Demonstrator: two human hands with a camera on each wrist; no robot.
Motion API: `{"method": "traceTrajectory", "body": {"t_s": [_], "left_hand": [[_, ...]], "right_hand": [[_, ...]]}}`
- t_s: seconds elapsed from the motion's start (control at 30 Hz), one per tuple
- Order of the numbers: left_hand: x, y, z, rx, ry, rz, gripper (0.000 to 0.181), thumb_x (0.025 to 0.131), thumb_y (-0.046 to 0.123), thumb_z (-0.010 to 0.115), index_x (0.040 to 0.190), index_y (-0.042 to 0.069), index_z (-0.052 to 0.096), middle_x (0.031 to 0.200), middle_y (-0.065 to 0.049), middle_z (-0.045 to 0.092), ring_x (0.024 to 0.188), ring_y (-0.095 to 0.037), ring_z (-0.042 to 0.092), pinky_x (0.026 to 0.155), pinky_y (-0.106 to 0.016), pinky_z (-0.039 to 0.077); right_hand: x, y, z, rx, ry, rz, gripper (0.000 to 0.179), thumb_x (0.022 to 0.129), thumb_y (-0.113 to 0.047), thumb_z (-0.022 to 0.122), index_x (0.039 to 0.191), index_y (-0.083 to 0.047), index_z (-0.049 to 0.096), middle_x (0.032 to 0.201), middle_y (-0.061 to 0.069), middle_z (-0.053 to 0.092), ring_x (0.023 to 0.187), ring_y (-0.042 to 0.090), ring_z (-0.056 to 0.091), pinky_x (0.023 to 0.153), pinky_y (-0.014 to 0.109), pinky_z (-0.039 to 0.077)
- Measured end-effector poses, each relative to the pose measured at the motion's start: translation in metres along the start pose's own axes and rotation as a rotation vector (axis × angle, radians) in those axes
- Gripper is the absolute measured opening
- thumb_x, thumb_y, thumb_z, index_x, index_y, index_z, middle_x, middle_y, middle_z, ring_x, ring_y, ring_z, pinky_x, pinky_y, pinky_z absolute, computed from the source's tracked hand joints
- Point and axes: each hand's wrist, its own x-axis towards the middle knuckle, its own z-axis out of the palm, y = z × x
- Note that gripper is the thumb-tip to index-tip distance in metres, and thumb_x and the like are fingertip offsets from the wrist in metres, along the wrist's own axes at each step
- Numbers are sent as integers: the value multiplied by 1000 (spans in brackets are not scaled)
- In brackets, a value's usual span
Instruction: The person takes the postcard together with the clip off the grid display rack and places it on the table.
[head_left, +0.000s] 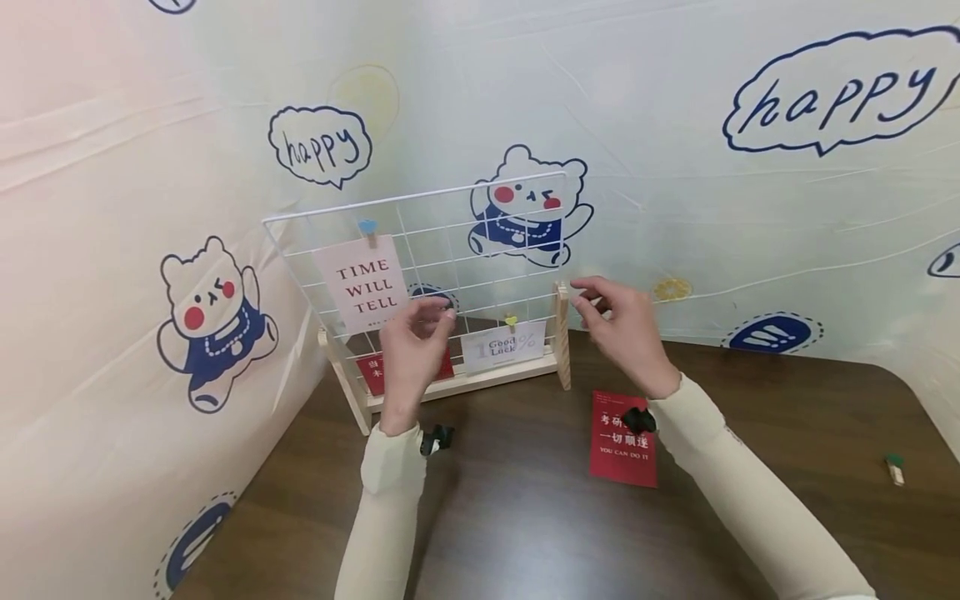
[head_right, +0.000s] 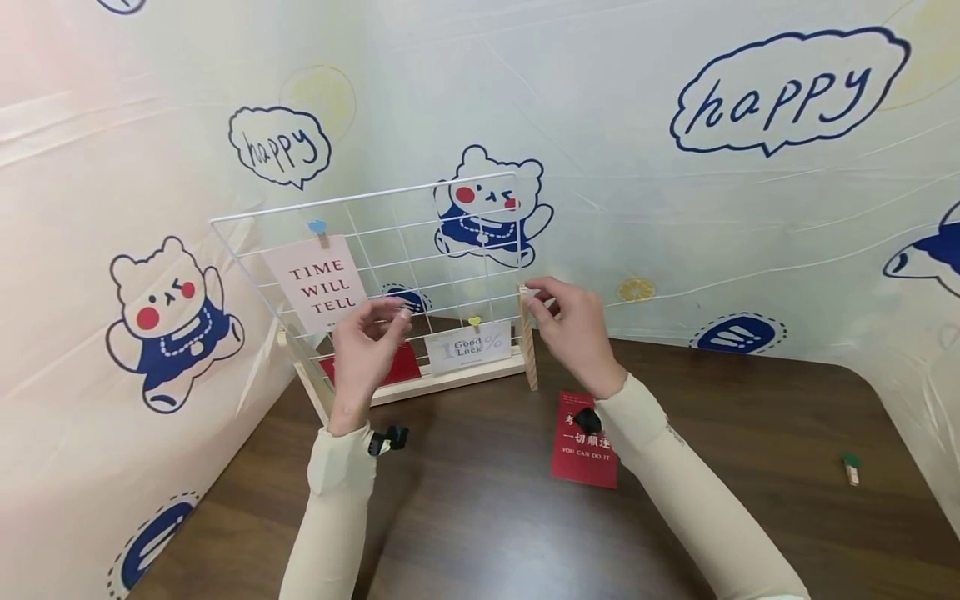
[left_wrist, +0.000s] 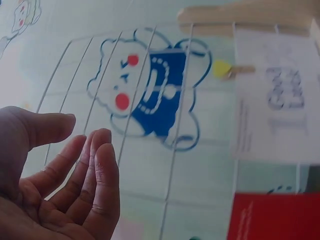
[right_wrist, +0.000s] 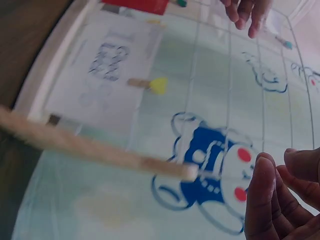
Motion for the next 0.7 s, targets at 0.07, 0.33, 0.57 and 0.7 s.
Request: {"method": "traceTrajectory", "body": {"t_s": [0.07, 0.33, 0.57, 0.7], "left_hand": [[2, 0, -7, 5, 42, 4, 22, 96, 18, 75, 114, 6, 76, 103, -13, 79, 89, -27, 77, 83, -20, 58], [6, 2, -33, 29, 192, 3, 24, 95, 18, 75, 116, 7, 76, 105, -15, 78, 88, -27, 77, 79, -12, 56], [8, 3, -57, -2, 295, -35, 24, 97, 19, 74, 117, 6, 75, 105, -14, 78, 82, -7, 72, 75, -13, 57], [8, 2, -68, -4, 368, -23, 24, 95, 18, 75, 116, 6, 76, 107, -11, 78, 84, -4, 70, 76, -15, 57]], "right_hand": [[7, -9, 5, 18, -13, -2, 24, 98, -8, 71, 121, -5, 76, 95, 16, 78, 68, 25, 69, 52, 19, 44], [30, -47, 26, 86, -67, -53, 26, 100, -10, 69, 125, -6, 74, 96, 14, 78, 70, 24, 68, 63, 24, 52], [40, -70, 43, 140, -87, -79, 27, 101, -12, 68, 127, -8, 74, 97, 13, 78, 70, 21, 68, 64, 27, 56], [45, -79, 53, 147, -94, -91, 27, 101, -13, 68, 126, -8, 74, 98, 12, 78, 70, 19, 67, 64, 28, 57]]}}
